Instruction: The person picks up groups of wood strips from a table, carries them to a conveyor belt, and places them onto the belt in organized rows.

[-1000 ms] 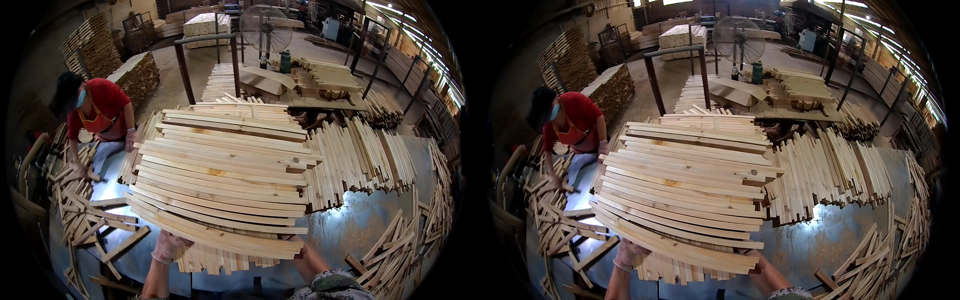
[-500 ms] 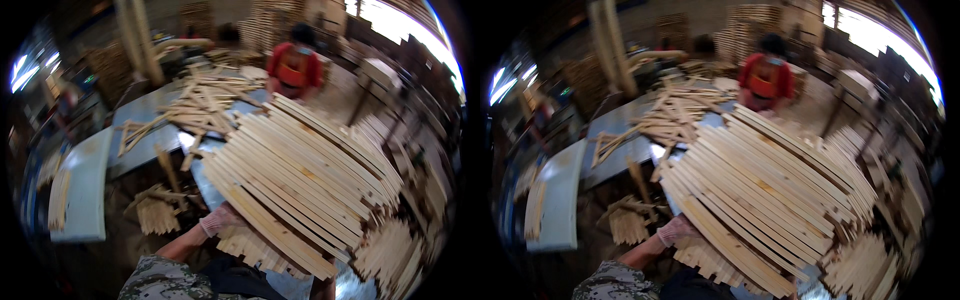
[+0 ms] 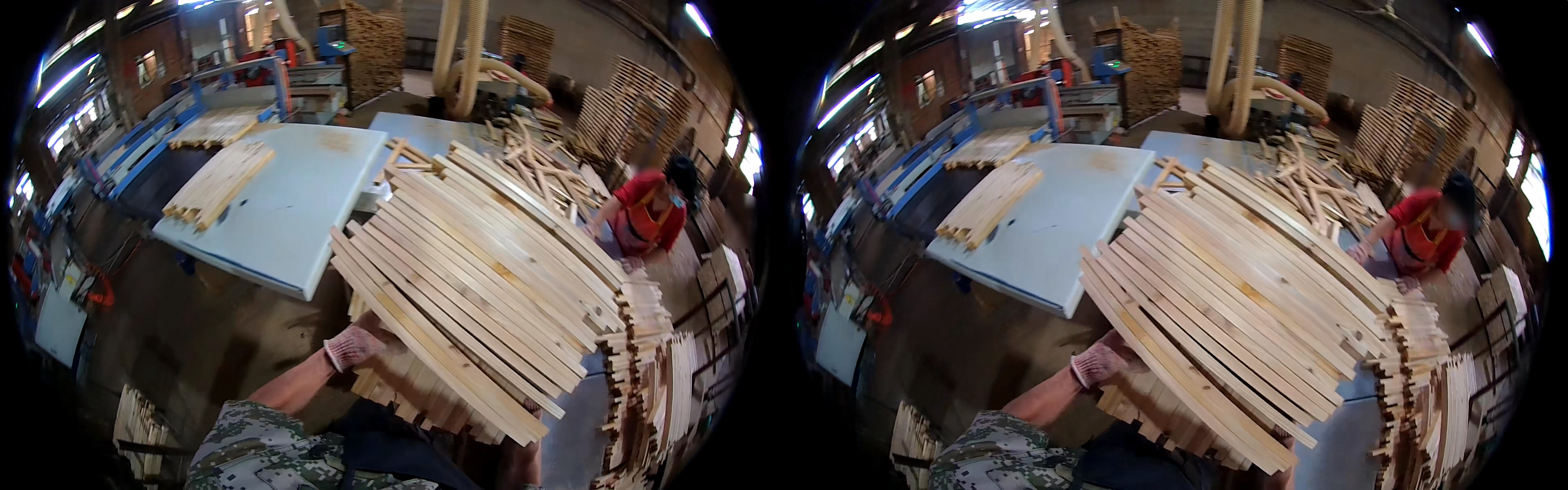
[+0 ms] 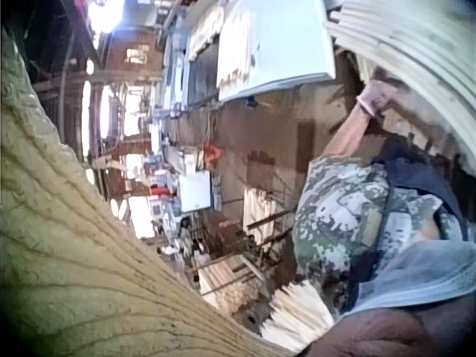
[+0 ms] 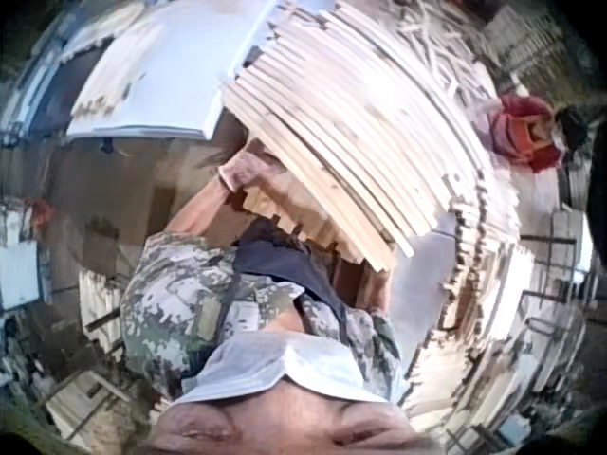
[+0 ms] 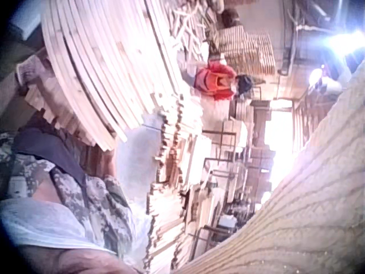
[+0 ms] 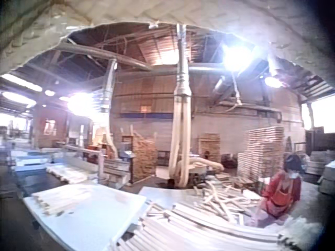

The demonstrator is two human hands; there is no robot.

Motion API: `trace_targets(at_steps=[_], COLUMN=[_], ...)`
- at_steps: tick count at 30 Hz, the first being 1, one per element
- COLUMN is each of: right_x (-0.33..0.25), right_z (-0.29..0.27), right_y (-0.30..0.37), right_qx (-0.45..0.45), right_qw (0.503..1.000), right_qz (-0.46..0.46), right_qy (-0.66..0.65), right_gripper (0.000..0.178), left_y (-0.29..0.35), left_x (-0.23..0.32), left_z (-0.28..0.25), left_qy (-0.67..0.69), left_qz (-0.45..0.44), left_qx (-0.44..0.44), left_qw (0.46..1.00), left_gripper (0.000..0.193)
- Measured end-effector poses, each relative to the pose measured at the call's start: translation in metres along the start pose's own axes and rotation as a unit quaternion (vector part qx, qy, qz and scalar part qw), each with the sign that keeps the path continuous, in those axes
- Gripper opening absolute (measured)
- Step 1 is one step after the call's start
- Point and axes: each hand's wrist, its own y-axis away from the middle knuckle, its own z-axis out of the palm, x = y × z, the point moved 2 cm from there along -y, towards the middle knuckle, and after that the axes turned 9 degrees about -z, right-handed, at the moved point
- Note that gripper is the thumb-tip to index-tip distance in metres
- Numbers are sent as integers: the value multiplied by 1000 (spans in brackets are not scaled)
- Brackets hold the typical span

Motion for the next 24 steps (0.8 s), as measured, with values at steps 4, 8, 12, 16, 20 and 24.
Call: trace_targets(at_steps=[4, 8, 12, 16, 20, 24], right_x=[42, 83, 129, 166, 193, 212], right_z=[83, 157, 220, 270, 310, 343], right_y=[-47, -90, -128, -164, -194, -224], right_qx=[-61, -108, -143, -166, -176, -171], right_qw=[997, 990, 980, 973, 966, 964], right_qz=[41, 81, 122, 150, 174, 185], right_qy=[23, 48, 61, 64, 74, 82], right_gripper=[52, 53, 53, 53, 53, 53], left_y=[93, 148, 188, 204, 209, 192], left_x=[56, 61, 47, 46, 30, 20], left_z=[-43, -94, -145, -165, -193, -221], left_qy=[-483, -690, -606, -11, 305, -11], left_qz=[80, -7, -7, 63, 81, 28], left_qx=[130, 242, 316, 274, 232, 358], left_qw=[862, 682, 730, 960, 920, 933], left_gripper=[53, 57, 57, 57, 56, 59])
